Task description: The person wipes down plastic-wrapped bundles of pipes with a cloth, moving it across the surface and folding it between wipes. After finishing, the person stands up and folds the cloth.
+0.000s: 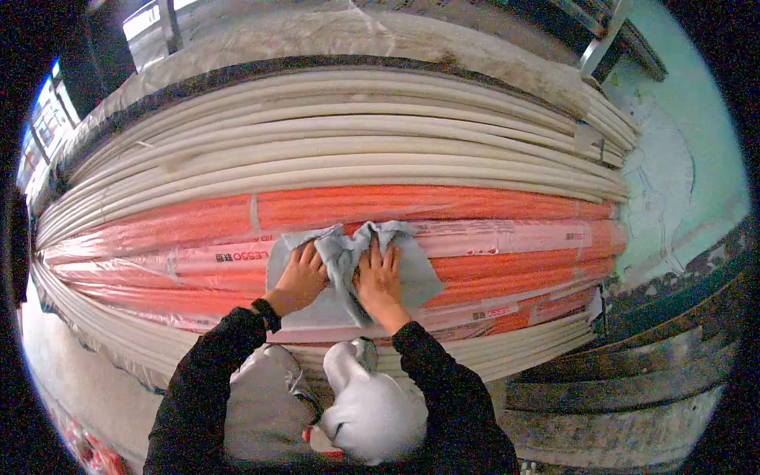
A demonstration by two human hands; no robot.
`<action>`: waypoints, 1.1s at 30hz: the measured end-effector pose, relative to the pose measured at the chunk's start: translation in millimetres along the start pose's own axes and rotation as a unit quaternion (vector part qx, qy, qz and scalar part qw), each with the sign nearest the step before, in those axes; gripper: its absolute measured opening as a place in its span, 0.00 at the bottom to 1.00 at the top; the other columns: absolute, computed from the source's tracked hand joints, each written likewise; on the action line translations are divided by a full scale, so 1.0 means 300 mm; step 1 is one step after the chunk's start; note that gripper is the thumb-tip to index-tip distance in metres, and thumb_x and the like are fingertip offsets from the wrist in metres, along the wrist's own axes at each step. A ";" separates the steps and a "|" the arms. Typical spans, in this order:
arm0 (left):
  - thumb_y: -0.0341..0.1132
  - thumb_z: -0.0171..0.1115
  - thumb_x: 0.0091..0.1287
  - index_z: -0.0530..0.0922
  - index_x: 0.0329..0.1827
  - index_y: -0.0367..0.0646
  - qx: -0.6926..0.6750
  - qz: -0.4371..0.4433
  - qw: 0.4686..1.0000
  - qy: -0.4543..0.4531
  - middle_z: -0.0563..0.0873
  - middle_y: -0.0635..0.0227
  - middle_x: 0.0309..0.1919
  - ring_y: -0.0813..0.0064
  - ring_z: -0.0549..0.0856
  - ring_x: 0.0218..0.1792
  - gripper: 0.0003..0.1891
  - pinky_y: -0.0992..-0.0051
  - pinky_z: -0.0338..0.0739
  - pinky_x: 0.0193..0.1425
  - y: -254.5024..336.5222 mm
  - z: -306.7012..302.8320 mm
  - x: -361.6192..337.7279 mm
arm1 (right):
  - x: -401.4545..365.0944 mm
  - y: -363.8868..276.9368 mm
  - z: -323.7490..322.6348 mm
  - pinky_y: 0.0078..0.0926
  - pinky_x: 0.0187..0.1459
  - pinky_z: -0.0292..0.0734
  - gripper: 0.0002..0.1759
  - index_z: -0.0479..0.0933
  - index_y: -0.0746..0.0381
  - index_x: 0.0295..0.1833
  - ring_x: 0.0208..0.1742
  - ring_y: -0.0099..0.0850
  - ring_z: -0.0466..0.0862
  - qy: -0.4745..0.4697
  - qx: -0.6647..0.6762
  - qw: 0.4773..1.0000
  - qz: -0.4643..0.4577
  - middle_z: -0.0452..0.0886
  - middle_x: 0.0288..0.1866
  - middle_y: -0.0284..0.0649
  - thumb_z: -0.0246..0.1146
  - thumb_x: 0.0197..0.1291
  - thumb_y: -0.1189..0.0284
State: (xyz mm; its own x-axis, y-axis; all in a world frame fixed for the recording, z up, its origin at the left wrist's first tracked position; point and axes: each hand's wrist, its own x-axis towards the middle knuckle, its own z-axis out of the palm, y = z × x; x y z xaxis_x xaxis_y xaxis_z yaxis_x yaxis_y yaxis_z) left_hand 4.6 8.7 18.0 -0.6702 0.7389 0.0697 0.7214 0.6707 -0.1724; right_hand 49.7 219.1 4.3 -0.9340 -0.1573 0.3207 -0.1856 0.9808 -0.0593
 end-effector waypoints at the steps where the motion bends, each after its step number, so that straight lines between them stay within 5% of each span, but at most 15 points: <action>1: 0.51 0.62 0.69 0.76 0.67 0.41 -0.011 0.000 1.000 0.015 0.72 0.54 0.71 0.47 0.66 0.74 0.30 0.47 0.64 0.72 -0.014 0.006 -0.017 | 0.006 -0.014 -0.004 0.63 0.79 0.48 0.35 0.72 0.68 0.70 0.75 0.66 0.62 0.009 0.013 1.000 -0.004 0.60 0.80 0.57 0.68 0.61 0.61; 6: 0.51 0.63 0.67 0.75 0.69 0.44 -0.018 -0.022 0.999 0.041 0.72 0.54 0.71 0.47 0.65 0.74 0.31 0.47 0.62 0.74 -0.045 0.021 -0.021 | 0.088 -0.037 -0.021 0.61 0.79 0.48 0.33 0.73 0.69 0.68 0.76 0.61 0.62 -0.006 0.059 0.997 -0.045 0.65 0.77 0.56 0.69 0.60 0.63; 10: 0.43 0.65 0.63 0.79 0.64 0.44 -0.028 -0.020 0.997 0.073 0.77 0.57 0.64 0.52 0.72 0.67 0.26 0.53 0.68 0.66 -0.104 0.008 0.008 | 0.144 -0.014 -0.047 0.55 0.76 0.57 0.29 0.75 0.66 0.65 0.73 0.57 0.66 -0.048 0.091 0.992 -0.070 0.70 0.72 0.54 0.68 0.61 0.63; 14: 0.37 0.62 0.63 0.79 0.62 0.38 -0.028 -0.054 0.998 0.006 0.79 0.56 0.62 0.54 0.73 0.64 0.24 0.56 0.68 0.65 -0.108 0.009 0.023 | 0.194 -0.029 -0.034 0.52 0.68 0.65 0.22 0.78 0.63 0.58 0.65 0.51 0.72 -0.004 0.069 0.996 -0.063 0.75 0.61 0.50 0.66 0.63 0.61; 17: 0.35 0.61 0.62 0.79 0.61 0.37 -0.068 -0.053 0.995 0.049 0.79 0.55 0.61 0.54 0.73 0.63 0.23 0.57 0.68 0.65 -0.118 0.015 0.029 | 0.207 -0.039 -0.004 0.55 0.63 0.68 0.21 0.78 0.64 0.59 0.60 0.51 0.73 0.023 0.042 0.997 -0.058 0.76 0.59 0.50 0.62 0.63 0.66; 20: 0.36 0.61 0.62 0.78 0.63 0.37 -0.009 -0.056 0.993 0.103 0.79 0.55 0.61 0.54 0.73 0.63 0.25 0.56 0.68 0.65 -0.085 0.043 0.021 | 0.174 -0.064 -0.020 0.57 0.67 0.65 0.20 0.78 0.64 0.60 0.63 0.52 0.72 0.026 0.070 0.997 -0.034 0.76 0.61 0.51 0.59 0.65 0.68; 26: 0.41 0.58 0.64 0.71 0.73 0.37 0.075 -0.051 0.996 0.015 0.74 0.50 0.70 0.48 0.68 0.71 0.33 0.45 0.59 0.74 -0.014 0.010 -0.022 | 0.099 -0.074 0.043 0.60 0.76 0.54 0.26 0.77 0.65 0.65 0.71 0.59 0.67 0.047 0.057 0.996 -0.041 0.71 0.72 0.55 0.61 0.63 0.67; 31: 0.49 0.57 0.67 0.65 0.80 0.37 0.083 -0.013 0.996 0.016 0.60 0.47 0.81 0.32 0.45 0.82 0.40 0.29 0.39 0.80 0.014 0.068 -0.074 | -0.008 -0.103 0.066 0.64 0.79 0.47 0.31 0.74 0.71 0.67 0.77 0.68 0.60 0.016 0.083 0.996 -0.034 0.62 0.79 0.60 0.64 0.59 0.70; 33: 0.49 0.56 0.68 0.64 0.81 0.38 0.045 0.008 0.999 0.008 0.59 0.50 0.82 0.32 0.44 0.82 0.39 0.29 0.38 0.80 0.031 0.077 -0.091 | -0.036 -0.111 0.084 0.65 0.79 0.47 0.30 0.73 0.72 0.68 0.77 0.70 0.58 0.016 0.076 0.996 -0.043 0.60 0.79 0.61 0.63 0.59 0.72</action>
State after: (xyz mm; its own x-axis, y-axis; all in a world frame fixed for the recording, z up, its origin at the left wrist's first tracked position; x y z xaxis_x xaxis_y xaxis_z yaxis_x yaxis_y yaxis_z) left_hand 25.5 -6.6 -8.2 -0.6558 0.7505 0.0820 0.7127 0.6513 -0.2604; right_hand 58.2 185.3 -21.0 -0.9029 -0.2340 0.3606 -0.3110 0.9347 -0.1722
